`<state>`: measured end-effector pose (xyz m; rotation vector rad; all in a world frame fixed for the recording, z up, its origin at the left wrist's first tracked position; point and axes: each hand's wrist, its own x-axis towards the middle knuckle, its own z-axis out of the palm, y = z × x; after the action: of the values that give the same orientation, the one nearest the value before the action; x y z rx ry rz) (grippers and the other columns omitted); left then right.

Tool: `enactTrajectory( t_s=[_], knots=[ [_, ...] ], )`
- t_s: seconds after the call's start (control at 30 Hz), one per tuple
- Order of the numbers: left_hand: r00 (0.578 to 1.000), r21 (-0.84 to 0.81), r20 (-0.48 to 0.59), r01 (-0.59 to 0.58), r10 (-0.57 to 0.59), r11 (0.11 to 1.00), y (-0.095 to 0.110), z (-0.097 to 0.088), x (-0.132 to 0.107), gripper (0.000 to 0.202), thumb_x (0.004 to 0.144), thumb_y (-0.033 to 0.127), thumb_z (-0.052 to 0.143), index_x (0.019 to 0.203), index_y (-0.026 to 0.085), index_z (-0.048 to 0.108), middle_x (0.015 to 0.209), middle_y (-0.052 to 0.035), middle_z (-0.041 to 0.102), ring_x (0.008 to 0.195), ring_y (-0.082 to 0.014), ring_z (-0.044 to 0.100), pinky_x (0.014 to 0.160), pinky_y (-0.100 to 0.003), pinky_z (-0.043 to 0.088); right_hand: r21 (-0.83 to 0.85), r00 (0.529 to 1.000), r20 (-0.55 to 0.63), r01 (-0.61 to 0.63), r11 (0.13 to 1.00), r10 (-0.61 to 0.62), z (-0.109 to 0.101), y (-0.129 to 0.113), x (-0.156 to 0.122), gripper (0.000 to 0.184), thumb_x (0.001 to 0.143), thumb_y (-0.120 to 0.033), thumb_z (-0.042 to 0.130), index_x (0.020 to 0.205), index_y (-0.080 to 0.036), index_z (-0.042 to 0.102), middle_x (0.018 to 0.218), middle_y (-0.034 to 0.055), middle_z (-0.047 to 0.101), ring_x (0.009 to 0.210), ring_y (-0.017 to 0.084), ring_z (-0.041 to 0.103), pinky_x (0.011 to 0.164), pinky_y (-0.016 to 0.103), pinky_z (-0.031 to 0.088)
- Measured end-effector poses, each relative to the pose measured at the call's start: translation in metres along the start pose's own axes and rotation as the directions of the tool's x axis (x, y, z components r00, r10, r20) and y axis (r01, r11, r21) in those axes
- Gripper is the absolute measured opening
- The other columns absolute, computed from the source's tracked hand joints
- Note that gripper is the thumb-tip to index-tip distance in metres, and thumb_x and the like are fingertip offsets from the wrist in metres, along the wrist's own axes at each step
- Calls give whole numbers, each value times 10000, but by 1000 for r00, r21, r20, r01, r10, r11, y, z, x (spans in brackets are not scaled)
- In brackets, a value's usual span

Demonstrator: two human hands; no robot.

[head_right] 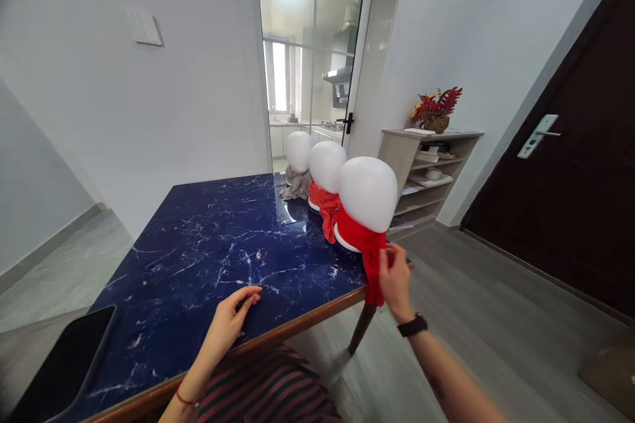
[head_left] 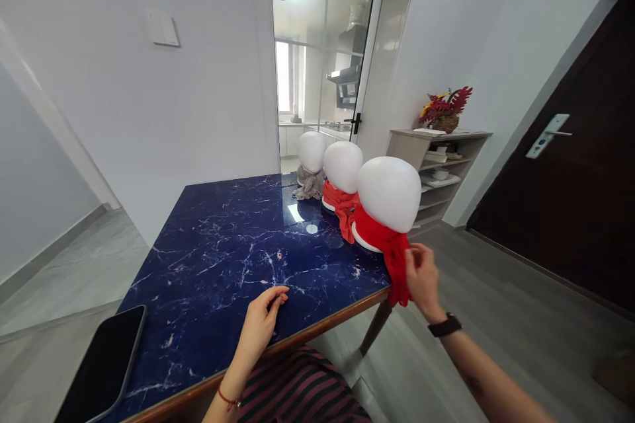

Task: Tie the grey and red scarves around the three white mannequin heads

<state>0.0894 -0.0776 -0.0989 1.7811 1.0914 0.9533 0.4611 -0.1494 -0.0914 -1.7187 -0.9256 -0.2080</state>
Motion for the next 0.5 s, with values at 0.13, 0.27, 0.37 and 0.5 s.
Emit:
enactTrajectory(
  t_s=[0.13,0.27,0.37,0.5],
  knots=[
    [1000,-5,-20,-2,2,1000,1,0,0,294,810,376,494,961,206,681,855,-52,705,827,-208,645,817,-345,469,235,916,356,106,966,-187,42,-55,-45,269,882,-355,398,1060,-195,521,881,68,603,725,168,577,725,292,466],
    [998,-21,-58,-5,4,1000,3,0,0,283,790,363,509,938,203,689,826,-46,704,803,-203,641,807,-340,464,471,791,543,-7,882,-283,94,-106,-82,245,870,-284,394,1044,-213,550,794,21,587,604,138,554,611,274,446],
    [994,-106,-106,-26,14,994,3,0,3,262,756,344,556,909,186,698,819,-53,705,781,-202,634,806,-342,461,557,656,699,-249,792,-286,129,-135,-107,189,802,-312,507,946,-207,570,729,-3,591,578,135,569,561,263,441],
    [986,-207,-164,-59,25,977,1,-1,6,262,740,342,582,891,160,695,821,-64,704,782,-198,631,801,-332,467,571,614,745,-381,728,-263,153,-156,-129,202,756,-389,561,754,-188,550,583,-24,560,488,112,502,497,245,396]
  ],
)
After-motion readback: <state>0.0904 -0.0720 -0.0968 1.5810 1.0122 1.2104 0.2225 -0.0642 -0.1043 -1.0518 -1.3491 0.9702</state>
